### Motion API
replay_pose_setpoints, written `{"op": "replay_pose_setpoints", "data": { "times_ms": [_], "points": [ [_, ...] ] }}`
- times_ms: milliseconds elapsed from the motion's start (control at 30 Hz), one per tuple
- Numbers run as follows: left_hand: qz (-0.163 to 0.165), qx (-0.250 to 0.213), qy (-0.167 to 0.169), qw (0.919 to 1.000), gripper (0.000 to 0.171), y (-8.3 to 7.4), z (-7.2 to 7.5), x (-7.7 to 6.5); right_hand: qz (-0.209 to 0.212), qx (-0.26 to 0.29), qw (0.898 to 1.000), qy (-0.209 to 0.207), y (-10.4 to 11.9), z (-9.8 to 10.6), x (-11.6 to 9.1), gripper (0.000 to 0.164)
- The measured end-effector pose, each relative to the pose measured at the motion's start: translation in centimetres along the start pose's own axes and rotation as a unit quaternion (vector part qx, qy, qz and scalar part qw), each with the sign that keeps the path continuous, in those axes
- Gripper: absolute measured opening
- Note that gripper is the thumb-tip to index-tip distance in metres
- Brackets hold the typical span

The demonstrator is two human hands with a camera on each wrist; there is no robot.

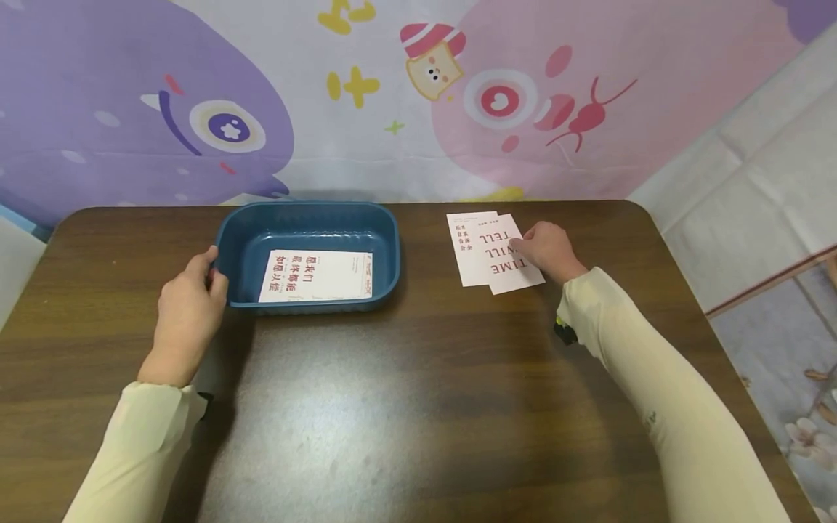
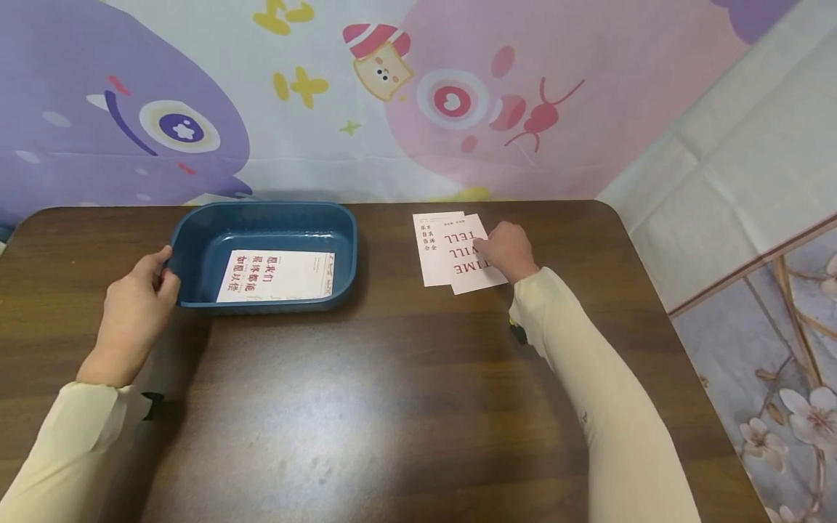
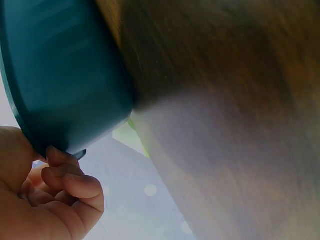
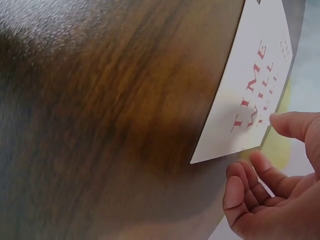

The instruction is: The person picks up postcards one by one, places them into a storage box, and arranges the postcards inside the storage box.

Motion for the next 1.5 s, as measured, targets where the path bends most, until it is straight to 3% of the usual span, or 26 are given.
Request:
{"op": "replay_pose_setpoints", "data": {
  "times_ms": [167, 433, 1000, 1300, 1500],
  "points": [
    [0.0, 0.001, 0.003, 1.0, 0.047, 0.0, -0.1, 0.0, -0.003, -0.004, 1.0, -0.005, -0.4, -0.3, 0.0, 0.036],
    [0.001, 0.002, 0.005, 1.0, 0.048, 0.1, -0.1, -0.1, 0.014, 0.002, 1.0, -0.025, -0.2, -0.4, 0.0, 0.045],
    [0.0, 0.008, 0.002, 1.0, 0.047, -0.1, 0.0, -0.1, -0.04, -0.003, 0.999, -0.004, -0.4, -0.9, 0.1, 0.049],
    [0.001, 0.007, 0.005, 1.0, 0.048, -0.2, 0.0, 0.0, -0.087, 0.063, 0.994, -0.019, -1.1, -0.9, 0.4, 0.051],
    [0.001, 0.007, 0.001, 1.0, 0.047, -0.2, 0.0, -0.1, -0.097, 0.107, 0.988, -0.059, -1.2, -0.7, 0.7, 0.042]
  ]
}}
Point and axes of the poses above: each hand's wrist, its own x-axis towards the middle knuckle, its own z-axis out of the back of the hand, y = z × x, the point moved 8 cm from there along x, towards the middle knuckle, and after that the axes turned 3 degrees about z, right-handed, at the moved point
